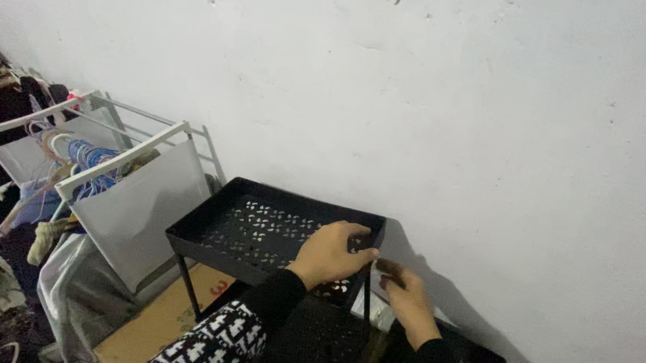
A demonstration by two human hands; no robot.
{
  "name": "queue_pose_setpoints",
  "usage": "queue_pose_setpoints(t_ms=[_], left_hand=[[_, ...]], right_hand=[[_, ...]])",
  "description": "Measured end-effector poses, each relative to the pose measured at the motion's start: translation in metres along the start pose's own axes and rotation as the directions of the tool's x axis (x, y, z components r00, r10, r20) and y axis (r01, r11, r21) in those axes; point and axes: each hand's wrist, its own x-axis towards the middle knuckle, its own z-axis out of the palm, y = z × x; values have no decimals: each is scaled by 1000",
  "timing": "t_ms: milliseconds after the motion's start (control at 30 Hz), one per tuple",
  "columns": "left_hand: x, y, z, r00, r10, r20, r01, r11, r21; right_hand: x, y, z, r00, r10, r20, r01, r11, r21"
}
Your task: The person assembles a black metal wire shelf by hand. They place perforated trays onto vertical rods and insert four long rods into the tray holes to form the frame.
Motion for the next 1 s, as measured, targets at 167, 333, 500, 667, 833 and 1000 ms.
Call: queue_pose_setpoints(t_ms=[167, 333, 500, 667, 833, 1000], left_hand=[[-2, 8, 2, 1000, -10, -8, 10, 1000, 10], [-3, 18, 2, 996, -63, 63, 69, 993, -92], [-5, 18, 6, 999, 29, 43, -21, 987, -162], [-13, 13, 3, 998, 17, 68, -3, 980, -197], [-16, 10, 3, 995, 92, 31, -82, 968, -235], [-17, 10, 1, 996, 73, 51, -58, 966, -253]], right_hand=[[-4, -9, 7, 995, -57, 78, 53, 998, 40], [-2, -10, 10, 993, -82, 80, 76, 994, 85], [13, 8, 14, 984, -167, 55, 154, 970, 188], [27, 21, 16, 978, -204, 46, 196, 971, 133], [32, 25, 18, 979, -198, 47, 189, 970, 150], [32, 24, 13, 960, -272, 65, 255, 948, 192]])
